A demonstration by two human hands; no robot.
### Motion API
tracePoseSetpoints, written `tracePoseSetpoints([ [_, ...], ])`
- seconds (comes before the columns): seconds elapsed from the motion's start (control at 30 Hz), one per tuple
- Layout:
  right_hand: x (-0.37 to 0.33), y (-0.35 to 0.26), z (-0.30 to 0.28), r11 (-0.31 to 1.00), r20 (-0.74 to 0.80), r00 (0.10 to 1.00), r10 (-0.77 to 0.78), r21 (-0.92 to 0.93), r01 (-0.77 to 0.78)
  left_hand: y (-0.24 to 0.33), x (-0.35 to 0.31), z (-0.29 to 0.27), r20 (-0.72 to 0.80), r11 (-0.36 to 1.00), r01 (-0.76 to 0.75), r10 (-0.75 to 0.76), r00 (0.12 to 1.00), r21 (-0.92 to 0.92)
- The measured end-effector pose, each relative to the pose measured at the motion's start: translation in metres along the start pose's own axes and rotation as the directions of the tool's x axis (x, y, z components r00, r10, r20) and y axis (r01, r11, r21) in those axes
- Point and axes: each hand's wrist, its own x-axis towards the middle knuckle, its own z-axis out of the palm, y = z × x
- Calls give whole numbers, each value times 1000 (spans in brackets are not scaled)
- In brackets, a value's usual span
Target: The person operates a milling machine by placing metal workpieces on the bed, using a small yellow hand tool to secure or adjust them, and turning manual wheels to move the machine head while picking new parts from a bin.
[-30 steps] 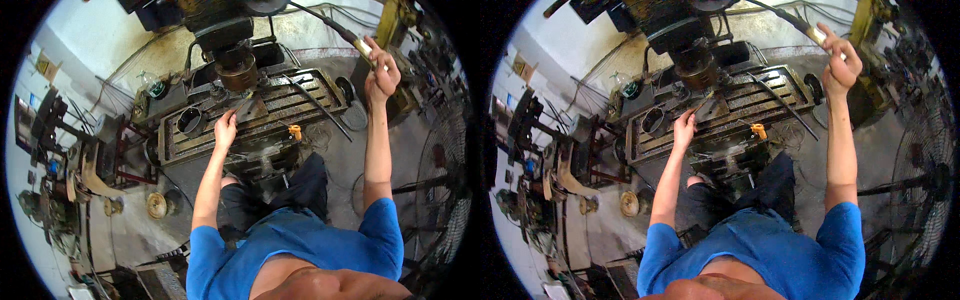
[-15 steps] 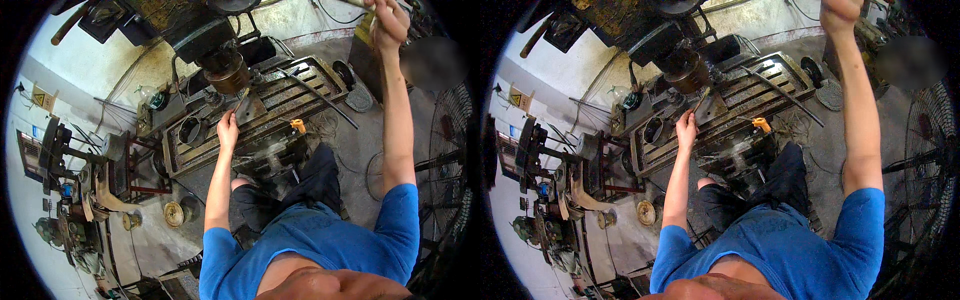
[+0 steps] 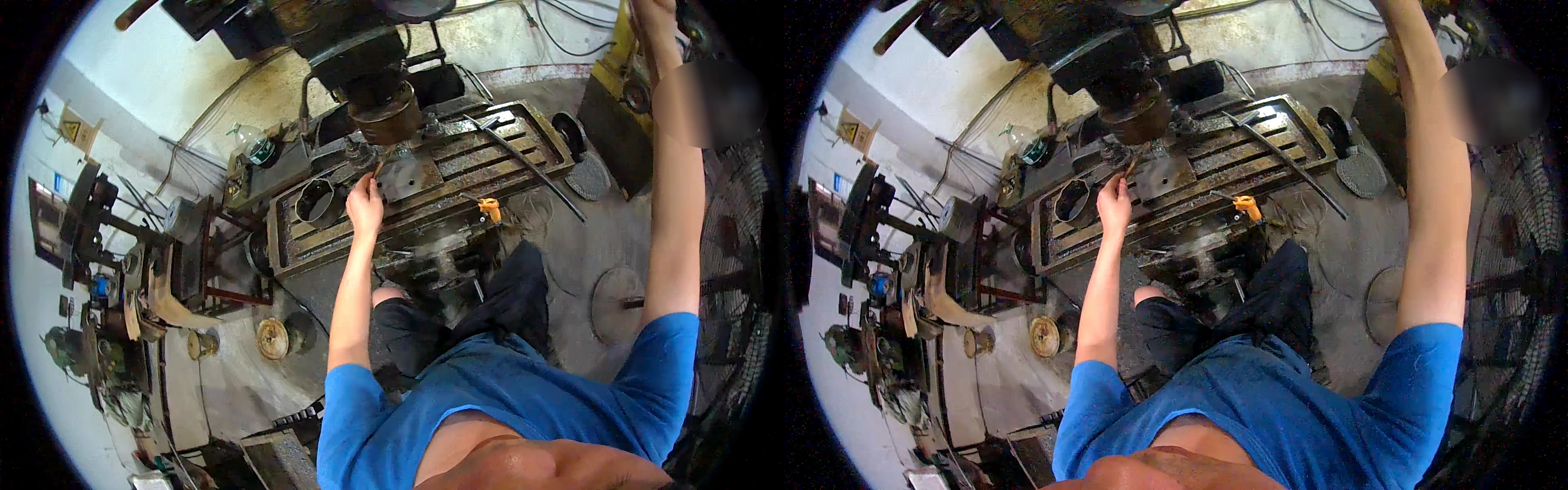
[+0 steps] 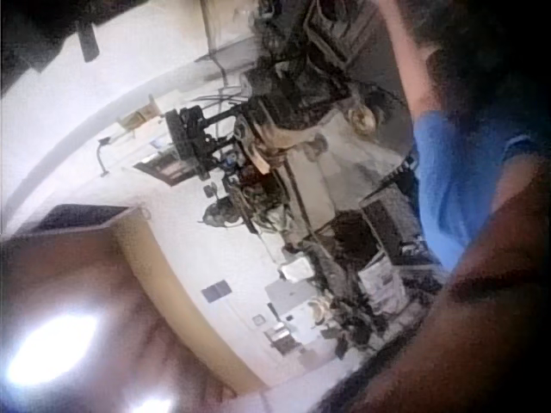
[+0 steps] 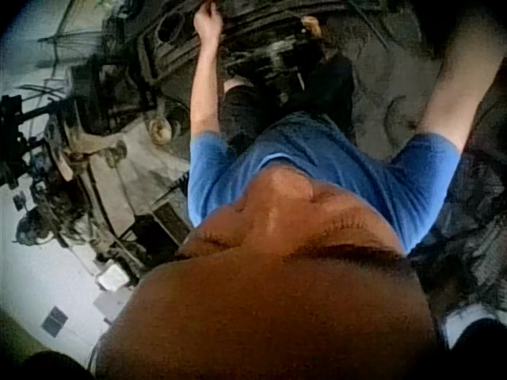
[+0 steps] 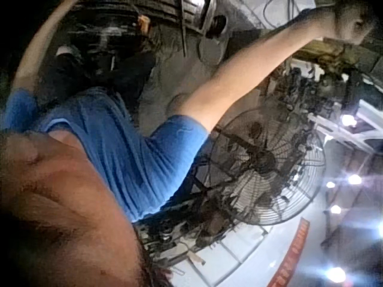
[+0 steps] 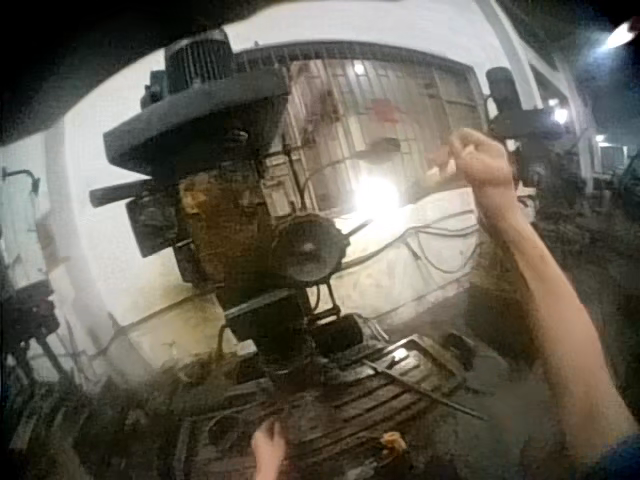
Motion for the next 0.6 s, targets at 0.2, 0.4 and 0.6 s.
tracePoseSetpoints([
  [0.2, -166, 13, -20, 982, 91, 993, -73, 179, 56, -51, -21, -79, -158, 965, -101, 142, 977, 240],
  [0.4, -402, 79, 11, 616, 500, 549, 670, 38, -787, -75, 7, -95, -60, 826, -98, 157, 986, 555],
  [0.6, -526, 162, 39, 170, 614, 152, 775, 29, -985, -51, -8, -113, 74, 788, -103, 74, 995, 606],
])
